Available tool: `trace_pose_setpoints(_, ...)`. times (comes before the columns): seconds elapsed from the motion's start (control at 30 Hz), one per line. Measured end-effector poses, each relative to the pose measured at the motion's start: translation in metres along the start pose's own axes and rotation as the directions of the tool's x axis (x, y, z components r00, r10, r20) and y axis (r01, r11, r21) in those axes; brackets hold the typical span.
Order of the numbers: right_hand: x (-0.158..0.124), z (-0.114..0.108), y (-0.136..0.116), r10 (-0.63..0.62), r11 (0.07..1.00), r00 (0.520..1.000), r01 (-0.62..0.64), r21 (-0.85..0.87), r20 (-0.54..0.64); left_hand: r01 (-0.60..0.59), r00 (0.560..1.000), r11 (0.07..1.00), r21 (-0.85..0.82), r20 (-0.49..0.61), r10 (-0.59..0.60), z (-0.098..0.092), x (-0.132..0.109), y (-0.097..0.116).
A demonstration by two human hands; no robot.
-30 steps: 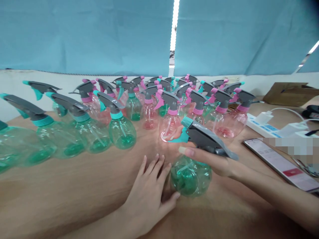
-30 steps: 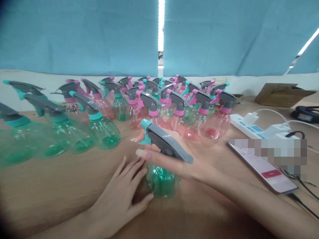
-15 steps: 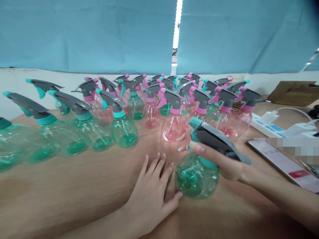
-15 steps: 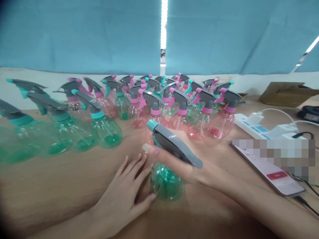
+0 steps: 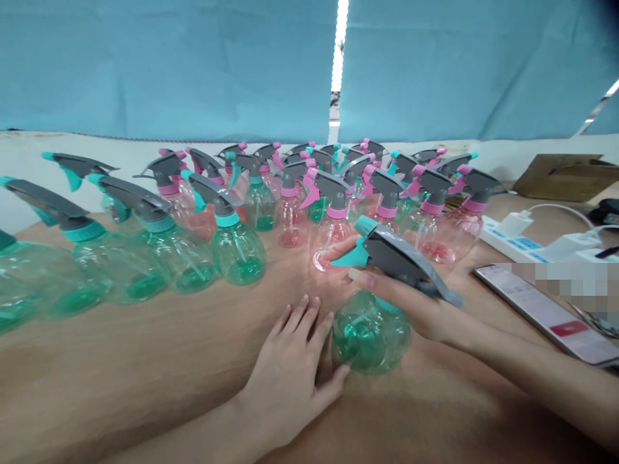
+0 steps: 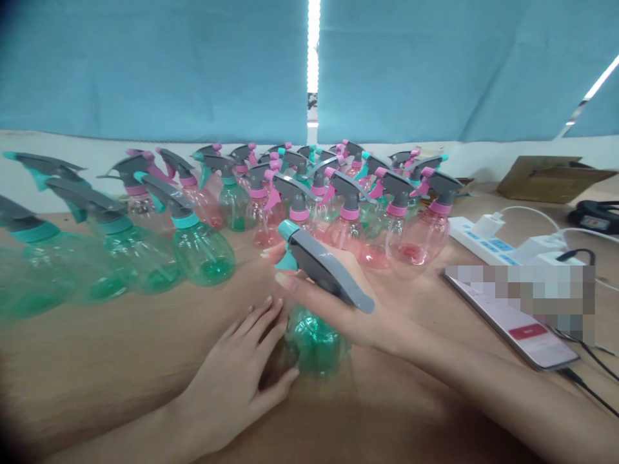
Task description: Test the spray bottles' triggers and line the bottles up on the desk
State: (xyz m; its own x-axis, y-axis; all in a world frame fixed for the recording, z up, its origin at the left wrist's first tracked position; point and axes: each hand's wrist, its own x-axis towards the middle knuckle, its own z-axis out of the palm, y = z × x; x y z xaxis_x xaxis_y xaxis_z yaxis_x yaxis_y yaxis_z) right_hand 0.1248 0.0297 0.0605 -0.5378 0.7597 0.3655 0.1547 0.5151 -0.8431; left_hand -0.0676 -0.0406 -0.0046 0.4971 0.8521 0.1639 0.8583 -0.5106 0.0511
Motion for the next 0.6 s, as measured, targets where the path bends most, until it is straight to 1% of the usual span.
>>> trace_pose_setpoints(0.13, 0.003, -0.003, -0.003, 0.019, 0.999, 0.999, -0.020, 0.038, 0.040, 0.009, 1.000, 1.000, -0.007, 0.006, -0.009, -0.001, 0.000, 0.000)
trace_pose_setpoints(0.27, 0.006, -0.003, 0.000, -0.051, 0.987, 0.993, 0.035, 0.158, 0.102, 0.017, 1.000, 1.000, -0.019, 0.012, -0.017, -0.003, 0.000, 0.001)
trace_pose_setpoints(0.33, 0.005, -0.003, 0.003, -0.060, 0.982, 0.991, 0.035, 0.188, 0.124, 0.022, 1.000, 0.999, -0.023, 0.015, -0.021, -0.003, 0.000, 0.002)
trace_pose_setpoints(0.6, 0.000, -0.003, 0.009, 0.011, 0.986, 0.999, -0.019, 0.163, 0.050, 0.024, 1.000, 0.999, -0.040, 0.011, -0.024, -0.002, 0.000, 0.003)
